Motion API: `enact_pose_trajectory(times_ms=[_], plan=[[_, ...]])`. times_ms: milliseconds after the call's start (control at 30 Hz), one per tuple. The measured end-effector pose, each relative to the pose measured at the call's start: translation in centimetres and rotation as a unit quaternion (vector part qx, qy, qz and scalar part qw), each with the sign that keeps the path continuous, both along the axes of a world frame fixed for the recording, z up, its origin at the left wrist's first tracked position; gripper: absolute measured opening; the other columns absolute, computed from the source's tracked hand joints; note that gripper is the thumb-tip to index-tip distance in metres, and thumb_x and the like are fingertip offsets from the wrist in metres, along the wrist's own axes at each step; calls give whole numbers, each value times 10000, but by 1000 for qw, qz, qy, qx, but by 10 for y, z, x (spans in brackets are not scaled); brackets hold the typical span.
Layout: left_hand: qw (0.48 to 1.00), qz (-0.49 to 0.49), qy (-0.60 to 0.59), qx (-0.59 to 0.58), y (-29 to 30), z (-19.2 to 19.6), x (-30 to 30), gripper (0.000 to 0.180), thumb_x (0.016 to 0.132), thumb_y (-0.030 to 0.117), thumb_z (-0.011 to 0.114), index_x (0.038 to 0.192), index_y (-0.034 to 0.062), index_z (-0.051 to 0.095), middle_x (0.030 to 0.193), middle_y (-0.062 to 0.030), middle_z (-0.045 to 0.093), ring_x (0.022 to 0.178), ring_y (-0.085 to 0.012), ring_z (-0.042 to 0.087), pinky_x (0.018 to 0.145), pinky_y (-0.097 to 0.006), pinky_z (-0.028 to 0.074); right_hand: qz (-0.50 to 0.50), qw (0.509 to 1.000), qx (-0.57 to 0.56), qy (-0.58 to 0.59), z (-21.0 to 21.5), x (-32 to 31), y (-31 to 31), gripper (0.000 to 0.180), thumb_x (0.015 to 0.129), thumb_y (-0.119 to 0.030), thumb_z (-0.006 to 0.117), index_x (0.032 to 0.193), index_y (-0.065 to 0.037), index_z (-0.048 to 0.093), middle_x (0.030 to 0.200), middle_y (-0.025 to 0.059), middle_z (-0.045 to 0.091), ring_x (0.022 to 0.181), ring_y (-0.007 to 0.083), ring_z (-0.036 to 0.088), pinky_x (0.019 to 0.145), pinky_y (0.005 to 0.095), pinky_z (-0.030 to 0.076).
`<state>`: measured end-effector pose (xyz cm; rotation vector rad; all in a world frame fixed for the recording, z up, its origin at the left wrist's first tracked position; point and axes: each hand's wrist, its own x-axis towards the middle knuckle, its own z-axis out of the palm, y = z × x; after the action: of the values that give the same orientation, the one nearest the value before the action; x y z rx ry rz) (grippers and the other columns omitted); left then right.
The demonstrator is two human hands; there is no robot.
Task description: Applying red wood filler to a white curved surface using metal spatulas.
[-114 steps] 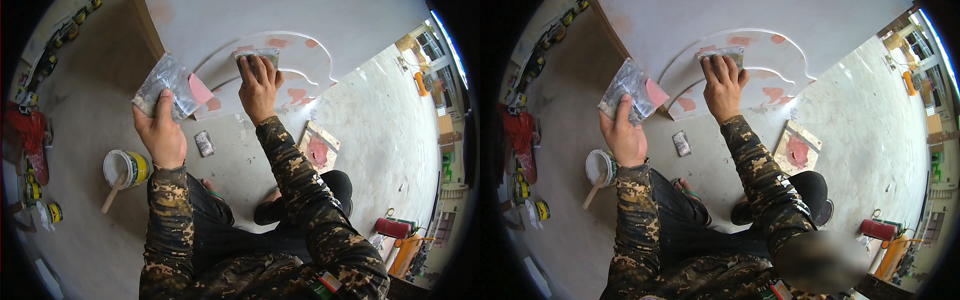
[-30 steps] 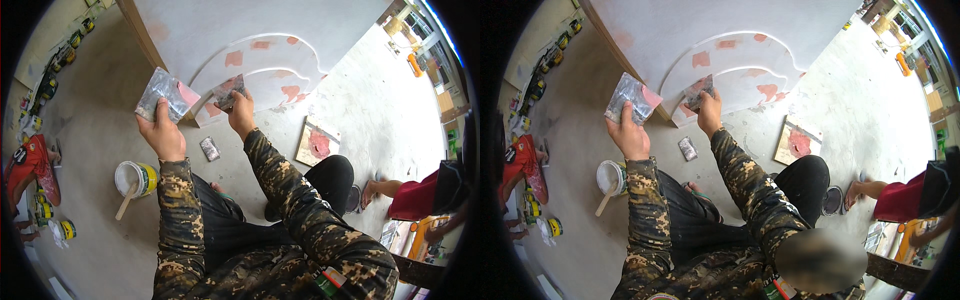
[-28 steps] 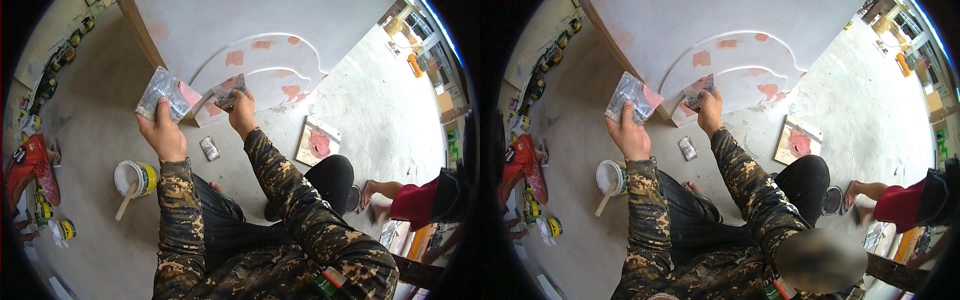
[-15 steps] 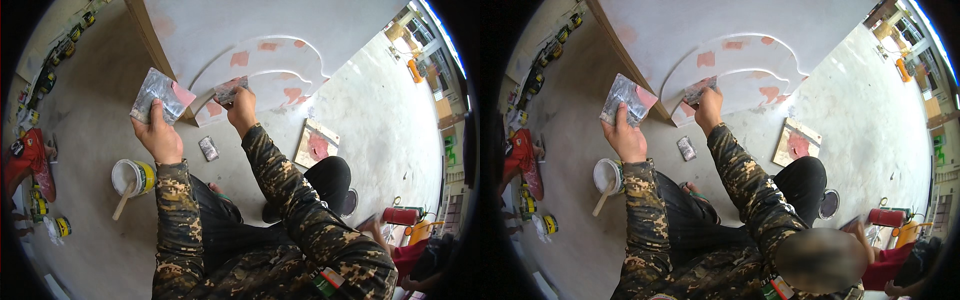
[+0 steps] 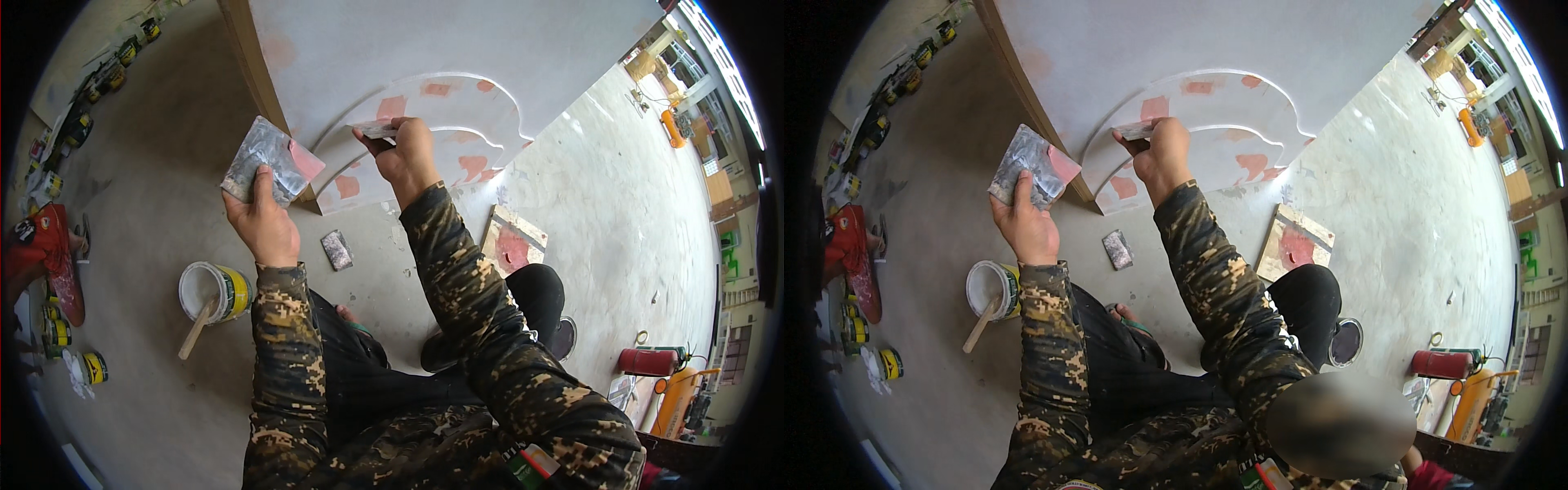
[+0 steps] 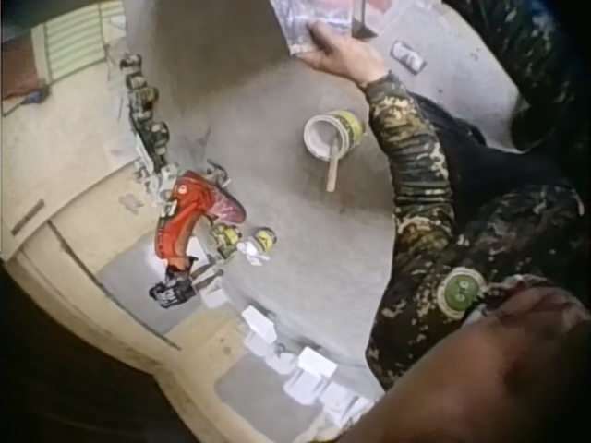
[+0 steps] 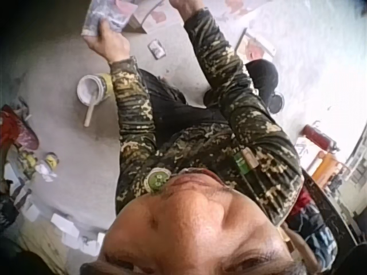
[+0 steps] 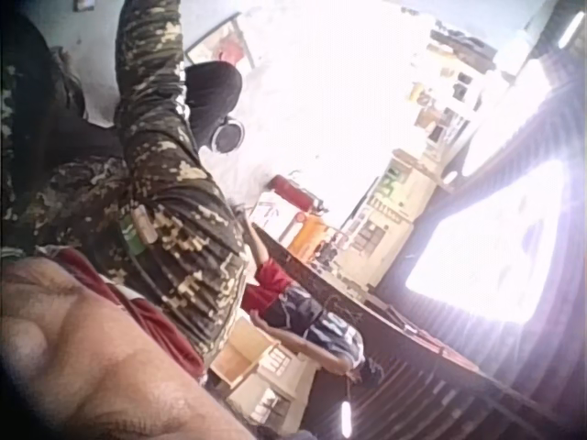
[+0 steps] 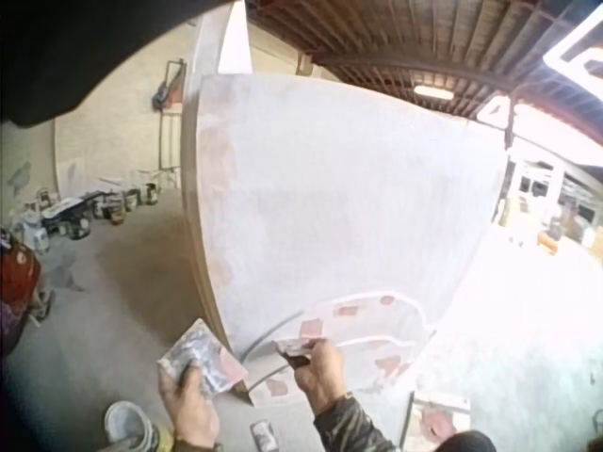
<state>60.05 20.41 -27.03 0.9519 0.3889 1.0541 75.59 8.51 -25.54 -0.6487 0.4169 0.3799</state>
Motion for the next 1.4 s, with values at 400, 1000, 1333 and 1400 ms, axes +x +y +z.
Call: enact_pose_trajectory(times_ms=[400, 1000, 1333, 1400], plan=[[982, -169, 67, -46, 4, -5, -4, 277, 927, -6, 643, 1193, -6, 567, 1159, -83, 656, 1024, -170, 642, 918, -325, 519, 110, 934, -69, -334, -41, -100, -38, 458, 911, 92, 431, 1358, -3, 404, 1287, 189, 547, 1192, 345, 605, 917, 463, 577], [990, -137, -23, -6, -8, 4, -4, 255, 946, -12, 614, 1196, -5, 563, 1168, -84, 644, 1029, -165, 637, 904, -331, 538, 107, 977, -76, -168, -89, -60, -31, 323, 948, -44, 439, 1266, -28, 491, 1203, 174, 613, 1077, 361, 650, 820, 517, 591], [992, -125, -2, -11, -6, 3, -3, 270, 949, -3, 615, 1213, 0, 559, 1184, -80, 638, 1055, -155, 622, 934, -324, 521, -10, 988, -72, -139, -105, -15, -17, 226, 999, -101, 451, 1208, -31, 504, 1128, 128, 609, 957, 272, 653, 793, 437, 562], [992, -128, -3, 3, -4, 1, -3, 303, 943, 16, 638, 1237, 21, 563, 1206, -75, 640, 1092, -190, 635, 941, -360, 527, -19, 987, -84, -134, -105, -12, -14, 218, 996, -99, 463, 1197, -31, 512, 1115, 121, 609, 936, 259, 649, 777, 423, 557]])
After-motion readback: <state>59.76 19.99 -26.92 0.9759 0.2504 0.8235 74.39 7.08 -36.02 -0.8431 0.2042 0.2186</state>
